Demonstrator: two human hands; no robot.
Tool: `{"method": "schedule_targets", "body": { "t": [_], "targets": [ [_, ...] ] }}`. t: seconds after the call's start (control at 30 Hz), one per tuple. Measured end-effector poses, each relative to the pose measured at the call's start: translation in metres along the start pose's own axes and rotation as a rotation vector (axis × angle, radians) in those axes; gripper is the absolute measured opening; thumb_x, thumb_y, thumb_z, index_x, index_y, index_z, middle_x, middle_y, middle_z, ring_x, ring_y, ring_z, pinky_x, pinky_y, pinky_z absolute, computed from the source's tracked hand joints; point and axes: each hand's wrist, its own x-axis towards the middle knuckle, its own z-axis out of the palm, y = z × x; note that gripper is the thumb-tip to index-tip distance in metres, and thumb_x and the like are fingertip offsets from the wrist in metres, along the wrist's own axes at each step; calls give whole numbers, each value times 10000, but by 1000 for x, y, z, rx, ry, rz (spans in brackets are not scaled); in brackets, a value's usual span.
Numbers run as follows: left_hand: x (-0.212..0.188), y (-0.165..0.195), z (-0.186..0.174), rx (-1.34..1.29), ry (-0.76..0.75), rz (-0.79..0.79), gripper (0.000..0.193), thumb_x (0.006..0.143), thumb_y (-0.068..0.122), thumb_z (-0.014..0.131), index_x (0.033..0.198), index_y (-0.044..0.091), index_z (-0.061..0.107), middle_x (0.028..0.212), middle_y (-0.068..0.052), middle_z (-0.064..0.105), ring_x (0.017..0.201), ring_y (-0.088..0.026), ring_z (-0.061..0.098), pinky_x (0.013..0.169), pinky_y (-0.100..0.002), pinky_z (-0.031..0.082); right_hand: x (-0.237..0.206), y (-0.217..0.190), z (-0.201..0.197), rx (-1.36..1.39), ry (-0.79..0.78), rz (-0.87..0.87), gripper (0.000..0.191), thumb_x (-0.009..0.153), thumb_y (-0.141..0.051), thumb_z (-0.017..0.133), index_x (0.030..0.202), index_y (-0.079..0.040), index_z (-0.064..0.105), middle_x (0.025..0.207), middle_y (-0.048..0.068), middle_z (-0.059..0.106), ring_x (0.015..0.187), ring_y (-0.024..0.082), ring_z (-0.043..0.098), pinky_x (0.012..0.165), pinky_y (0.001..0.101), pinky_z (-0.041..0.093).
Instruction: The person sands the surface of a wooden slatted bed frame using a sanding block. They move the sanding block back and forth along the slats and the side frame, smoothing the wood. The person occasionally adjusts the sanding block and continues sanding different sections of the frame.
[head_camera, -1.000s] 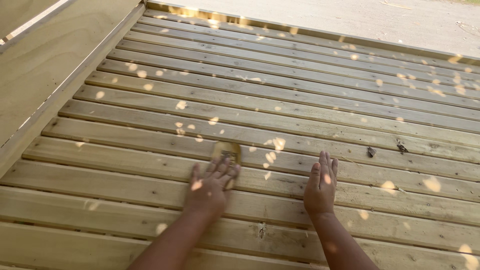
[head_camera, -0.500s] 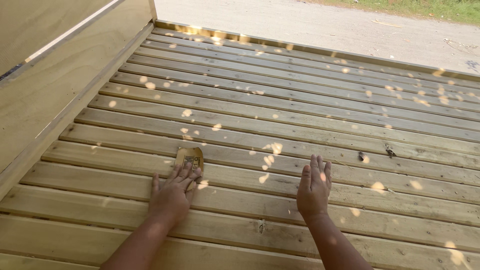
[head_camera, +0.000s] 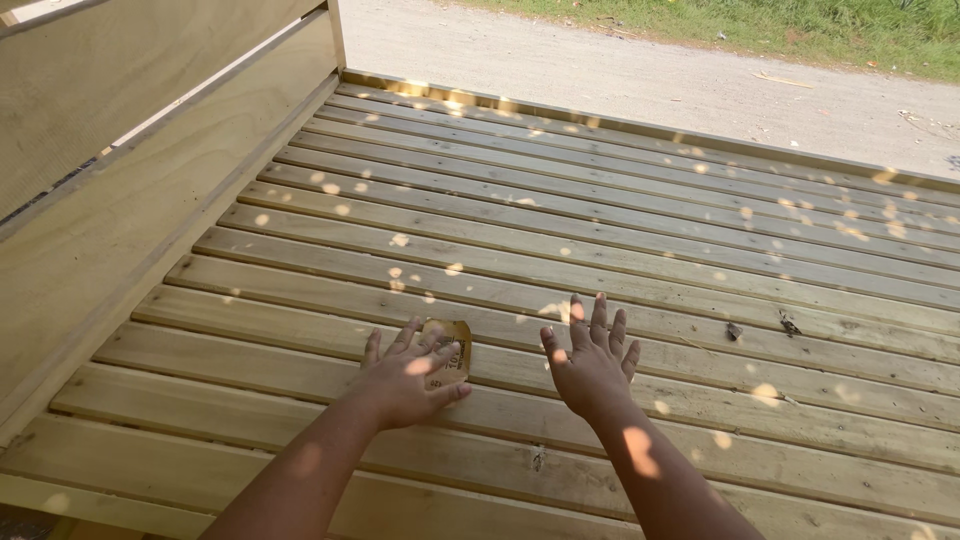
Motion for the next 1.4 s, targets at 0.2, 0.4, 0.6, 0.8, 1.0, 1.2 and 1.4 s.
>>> {"method": "schedule_targets", "body": {
  "t": [0.2, 0.4, 0.6, 0.8, 1.0, 1.2, 1.4],
  "targets": [
    [1, -44, -43, 79, 266, -184, 1057, 839, 871, 387, 1639, 317, -24, 1720, 41, 7, 1571, -196, -76, 1260, -491, -16, 17, -27, -47, -124, 54, -103, 931, 895, -824, 196, 1634, -308, -36, 1725, 32, -162, 1551, 315, -232, 1211, 591, -95],
    [-6, -69, -53, 127, 320, -274, 1077, 842, 877, 354, 1643, 265, -25, 1721, 53, 8, 1579, -183, -77, 1266, -483, -16, 21, -39, -63, -106, 75, -115, 942, 885, -828, 202, 1632, -327, -75, 1723, 20, -169, 1557, 304, -235, 1218, 587, -109],
    [-19, -66, -45, 113, 262, -327, 1075, 843, 887, 357, 1644, 271, -10, 1731, 50, -23, 1583, -193, -91, 1268, -479, -21, 12, -39, -48, -102, 4, -76, 949, 871, -838, 223, 1633, -366, -91, 1723, 12, -151, 1564, 302, -231, 1228, 577, -116],
    [-20, -76, -34, 80, 250, -359, 1103, 830, 902, 368, 1644, 258, -4, 1728, 50, -33, 1583, -188, -117, 1268, -479, -31, 9, -35, -35, -80, -20, -73, 951, 875, -835, 234, 1629, -353, -87, 1727, 28, -160, 1558, 310, -238, 1215, 575, -130],
    [-22, -81, -25, 92, 245, -375, 1086, 838, 894, 365, 1646, 254, 23, 1733, 47, -28, 1584, -193, -108, 1270, -478, -25, 9, -37, -29, -53, 26, -81, 946, 880, -834, 255, 1644, -346, -14, 1731, 50, -73, 1573, 316, -192, 1227, 566, -117],
    [-22, -85, -18, 79, 252, -381, 1090, 841, 894, 374, 1646, 238, 44, 1733, 39, -20, 1587, -211, -113, 1271, -476, -28, 9, -40, -25, -59, 5, -80, 930, 883, -827, 247, 1640, -357, -15, 1731, 38, -85, 1571, 309, -193, 1224, 569, -121],
    [-27, -84, -14, 74, 224, -403, 1071, 850, 882, 372, 1648, 248, 43, 1732, 33, -28, 1583, -215, -120, 1268, -474, -33, 11, -40, -22, -61, 0, -91, 935, 882, -833, 239, 1639, -347, -14, 1730, 30, -100, 1568, 319, -203, 1222, 571, -121]
  ]
}}
